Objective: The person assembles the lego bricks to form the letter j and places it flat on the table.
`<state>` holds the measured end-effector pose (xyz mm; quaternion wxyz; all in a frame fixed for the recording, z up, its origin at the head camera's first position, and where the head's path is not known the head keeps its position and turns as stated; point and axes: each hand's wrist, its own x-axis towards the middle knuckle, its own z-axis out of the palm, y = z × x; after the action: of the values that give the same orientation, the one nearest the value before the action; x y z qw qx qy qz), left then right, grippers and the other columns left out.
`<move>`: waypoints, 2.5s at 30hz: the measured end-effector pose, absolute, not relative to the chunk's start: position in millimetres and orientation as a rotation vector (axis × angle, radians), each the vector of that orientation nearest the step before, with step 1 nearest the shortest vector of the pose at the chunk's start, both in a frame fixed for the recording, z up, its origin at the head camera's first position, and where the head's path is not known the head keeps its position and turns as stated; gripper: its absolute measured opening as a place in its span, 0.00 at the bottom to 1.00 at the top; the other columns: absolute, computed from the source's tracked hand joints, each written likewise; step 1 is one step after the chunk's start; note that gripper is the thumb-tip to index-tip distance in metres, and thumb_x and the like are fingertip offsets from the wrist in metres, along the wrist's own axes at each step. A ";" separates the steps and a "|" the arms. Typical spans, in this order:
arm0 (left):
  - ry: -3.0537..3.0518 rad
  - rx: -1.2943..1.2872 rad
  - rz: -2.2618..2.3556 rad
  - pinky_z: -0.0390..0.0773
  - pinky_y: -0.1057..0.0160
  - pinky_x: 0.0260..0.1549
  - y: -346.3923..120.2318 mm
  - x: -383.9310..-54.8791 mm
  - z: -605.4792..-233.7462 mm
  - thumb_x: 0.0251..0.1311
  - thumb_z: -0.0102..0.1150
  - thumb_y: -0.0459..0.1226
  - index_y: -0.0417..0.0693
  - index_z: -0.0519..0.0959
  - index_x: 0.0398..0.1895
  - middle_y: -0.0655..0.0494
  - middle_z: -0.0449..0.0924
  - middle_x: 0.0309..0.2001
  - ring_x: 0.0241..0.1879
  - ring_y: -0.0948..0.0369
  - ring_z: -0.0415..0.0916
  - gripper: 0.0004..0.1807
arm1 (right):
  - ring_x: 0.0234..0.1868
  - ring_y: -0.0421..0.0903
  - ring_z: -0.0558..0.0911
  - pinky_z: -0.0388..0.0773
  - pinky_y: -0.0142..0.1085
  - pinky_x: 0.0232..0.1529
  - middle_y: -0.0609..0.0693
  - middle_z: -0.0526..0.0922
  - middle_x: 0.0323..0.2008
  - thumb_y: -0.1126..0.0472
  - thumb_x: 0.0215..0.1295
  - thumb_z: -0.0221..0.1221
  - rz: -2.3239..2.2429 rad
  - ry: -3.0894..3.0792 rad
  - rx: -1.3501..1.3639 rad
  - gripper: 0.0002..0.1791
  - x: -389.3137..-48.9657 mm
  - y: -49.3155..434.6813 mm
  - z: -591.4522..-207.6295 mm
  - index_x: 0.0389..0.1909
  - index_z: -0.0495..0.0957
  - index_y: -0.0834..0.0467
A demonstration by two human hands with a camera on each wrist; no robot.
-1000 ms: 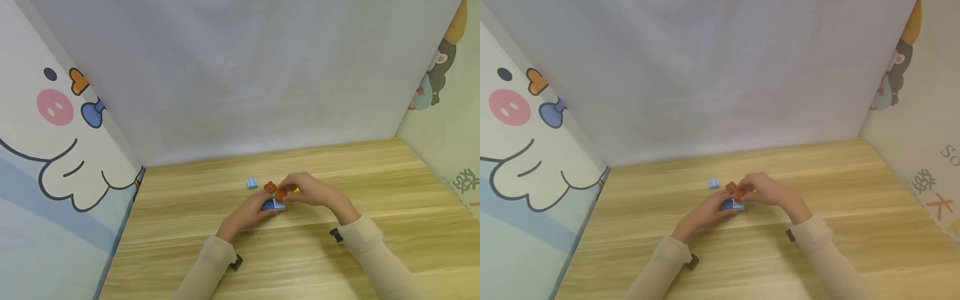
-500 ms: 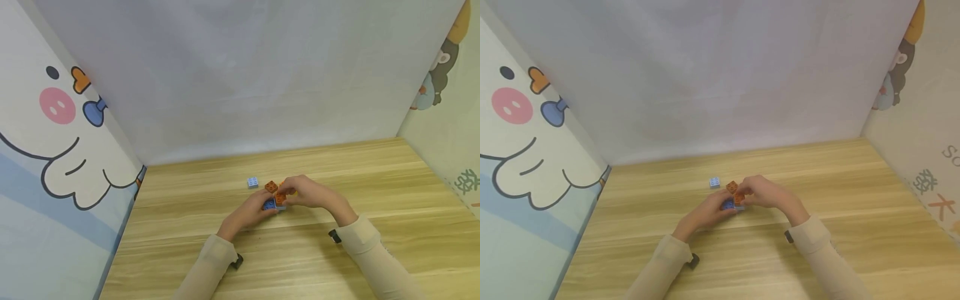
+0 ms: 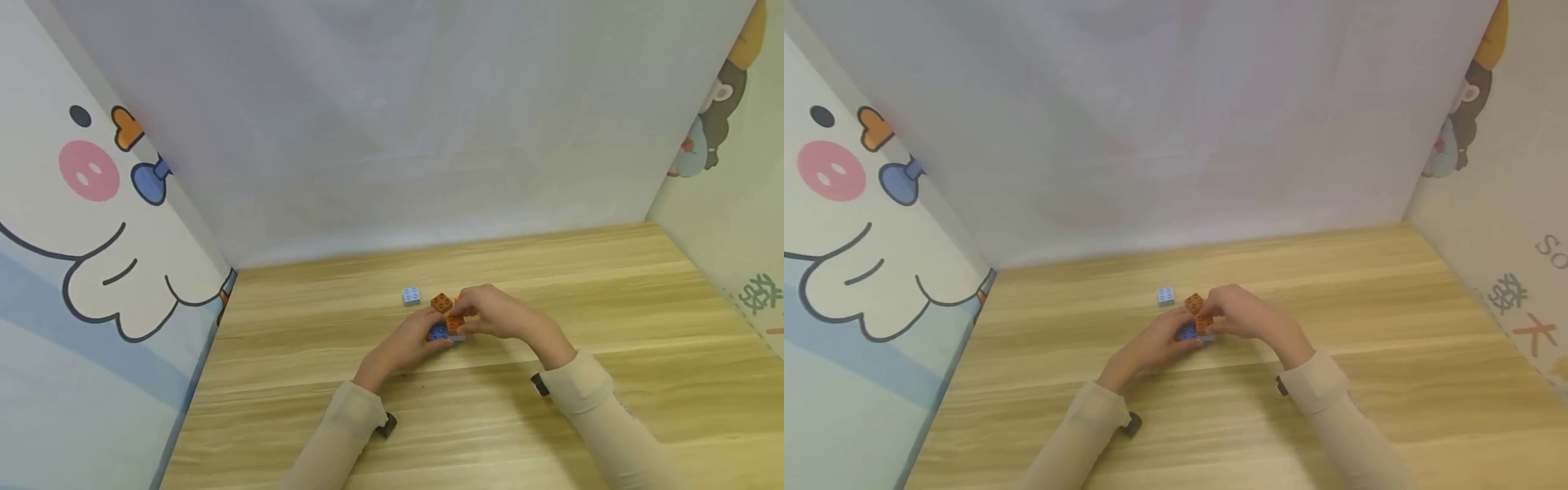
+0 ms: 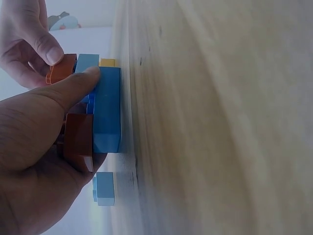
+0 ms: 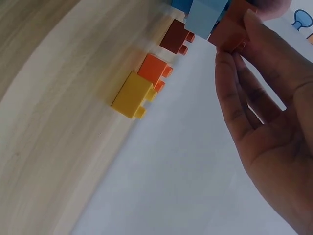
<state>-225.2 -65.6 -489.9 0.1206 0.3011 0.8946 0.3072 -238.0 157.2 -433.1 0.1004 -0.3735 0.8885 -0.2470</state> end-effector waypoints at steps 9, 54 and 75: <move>2.628 0.902 0.902 0.77 0.55 0.64 -65.4 -226.2 -492.2 0.72 0.59 0.46 0.46 0.75 0.65 0.51 0.78 0.64 0.62 0.57 0.77 0.23 | 0.44 0.46 0.84 0.83 0.40 0.47 0.50 0.87 0.43 0.62 0.62 0.71 -0.690 2.662 -1.060 0.14 -235.2 152.3 -431.0 0.49 0.87 0.58; 2.660 0.955 0.827 0.72 0.54 0.70 -62.9 -226.2 -496.5 0.73 0.58 0.48 0.44 0.73 0.66 0.49 0.74 0.69 0.68 0.55 0.72 0.26 | 0.62 0.59 0.79 0.75 0.54 0.66 0.59 0.83 0.58 0.63 0.67 0.67 -0.620 2.749 -0.990 0.20 -281.6 136.2 -464.4 0.58 0.81 0.63; 2.668 0.941 0.833 0.72 0.54 0.70 -67.3 -227.1 -500.4 0.73 0.57 0.49 0.45 0.73 0.67 0.49 0.72 0.71 0.69 0.55 0.72 0.26 | 0.57 0.56 0.80 0.78 0.52 0.60 0.55 0.86 0.52 0.58 0.68 0.66 -0.675 2.770 -1.025 0.18 -275.2 139.7 -461.3 0.55 0.83 0.60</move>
<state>-227.1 -67.3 -500.4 0.0958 0.3176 0.9005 0.2812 -275.2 139.7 -461.3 0.0561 -0.3377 0.9129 -0.2226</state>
